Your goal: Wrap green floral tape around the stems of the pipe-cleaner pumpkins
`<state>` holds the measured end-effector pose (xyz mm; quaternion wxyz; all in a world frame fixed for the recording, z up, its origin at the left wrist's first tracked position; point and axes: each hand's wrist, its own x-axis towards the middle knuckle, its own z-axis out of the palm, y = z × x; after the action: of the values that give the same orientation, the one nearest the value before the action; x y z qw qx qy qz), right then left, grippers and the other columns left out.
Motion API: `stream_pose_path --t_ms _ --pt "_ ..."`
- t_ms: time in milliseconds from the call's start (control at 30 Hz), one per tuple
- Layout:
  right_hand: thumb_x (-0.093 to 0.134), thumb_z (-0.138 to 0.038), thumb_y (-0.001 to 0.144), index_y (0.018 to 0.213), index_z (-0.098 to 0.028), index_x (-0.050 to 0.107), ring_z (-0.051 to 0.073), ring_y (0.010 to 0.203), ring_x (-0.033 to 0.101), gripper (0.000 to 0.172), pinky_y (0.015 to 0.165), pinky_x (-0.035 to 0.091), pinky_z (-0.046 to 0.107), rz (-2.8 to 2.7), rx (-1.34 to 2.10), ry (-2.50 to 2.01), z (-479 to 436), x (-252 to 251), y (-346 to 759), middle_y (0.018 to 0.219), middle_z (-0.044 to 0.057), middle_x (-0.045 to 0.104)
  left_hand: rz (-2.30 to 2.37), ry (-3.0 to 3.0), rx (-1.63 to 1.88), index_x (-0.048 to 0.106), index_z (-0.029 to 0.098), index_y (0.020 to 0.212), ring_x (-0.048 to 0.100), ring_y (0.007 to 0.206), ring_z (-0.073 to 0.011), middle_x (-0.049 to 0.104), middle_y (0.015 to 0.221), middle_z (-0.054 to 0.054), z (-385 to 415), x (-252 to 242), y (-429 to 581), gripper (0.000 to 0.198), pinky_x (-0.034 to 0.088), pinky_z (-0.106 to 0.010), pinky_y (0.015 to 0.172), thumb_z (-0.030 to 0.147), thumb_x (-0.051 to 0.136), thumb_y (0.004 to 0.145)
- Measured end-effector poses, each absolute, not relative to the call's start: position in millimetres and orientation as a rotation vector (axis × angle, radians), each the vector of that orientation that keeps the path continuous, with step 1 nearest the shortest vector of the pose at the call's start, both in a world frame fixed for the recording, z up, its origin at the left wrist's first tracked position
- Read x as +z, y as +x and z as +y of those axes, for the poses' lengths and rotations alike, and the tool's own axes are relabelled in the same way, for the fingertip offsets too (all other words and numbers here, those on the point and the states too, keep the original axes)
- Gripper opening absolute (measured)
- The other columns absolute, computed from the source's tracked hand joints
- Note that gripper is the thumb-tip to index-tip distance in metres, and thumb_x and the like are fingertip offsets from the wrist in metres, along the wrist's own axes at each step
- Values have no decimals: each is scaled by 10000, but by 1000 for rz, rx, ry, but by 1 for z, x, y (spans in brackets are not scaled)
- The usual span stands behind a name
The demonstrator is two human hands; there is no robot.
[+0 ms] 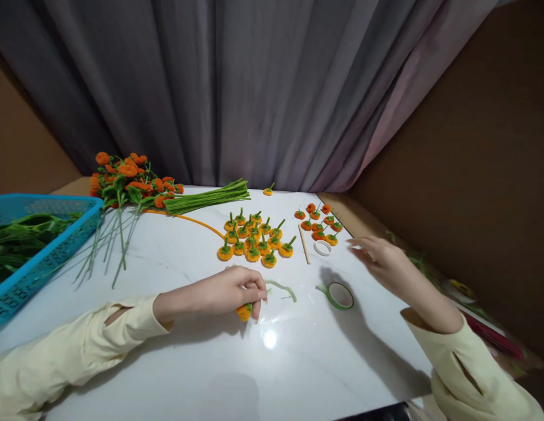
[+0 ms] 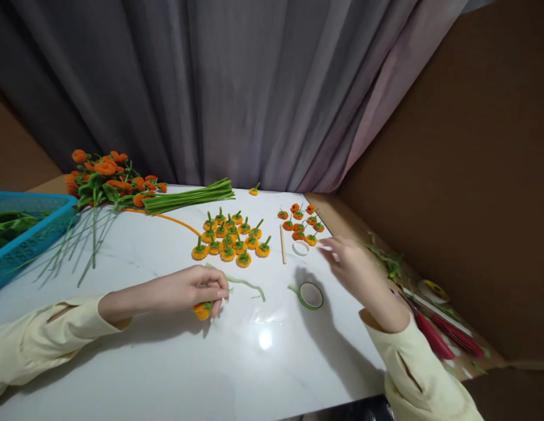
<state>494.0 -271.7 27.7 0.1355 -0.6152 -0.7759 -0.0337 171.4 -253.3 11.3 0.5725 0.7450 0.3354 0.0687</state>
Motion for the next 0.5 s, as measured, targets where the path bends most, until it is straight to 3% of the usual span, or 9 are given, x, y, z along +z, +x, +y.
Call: stream_pose_path --t_ms 100,267,367,500 --pt "361 -358 943 1045 -178 632 193 872 633 341 734 482 274 -2441 604 -1494 -272 48 424 1045 100 674 791 1841 143 562 162 774 490 585 -106 671 692 -16 -255 17 171 212 363 -221 571 303 445 879" --pt "401 -281 944 921 -107 661 132 699 596 313 655 458 221 -2703 1313 -1088 -255 54 367 770 57 662 768 1981 125 587 170 713 544 664 -135 657 689 -19 -257 25 169 268 392 -237 652 303 428 883" --pt "432 -253 931 855 -103 664 108 631 582 286 639 457 202 -2698 1545 -983 -240 50 364 676 29 635 763 2032 120 581 174 633 566 822 -170 652 737 -29 -257 25 168 313 374 -279 822 300 444 884" --pt "460 -175 894 843 -103 670 100 609 591 228 614 453 187 -2715 1600 -921 -232 47 365 677 31 648 801 2062 147 603 185 625 526 955 -195 653 814 -23 -259 22 167 313 243 -355 982 285 470 890"
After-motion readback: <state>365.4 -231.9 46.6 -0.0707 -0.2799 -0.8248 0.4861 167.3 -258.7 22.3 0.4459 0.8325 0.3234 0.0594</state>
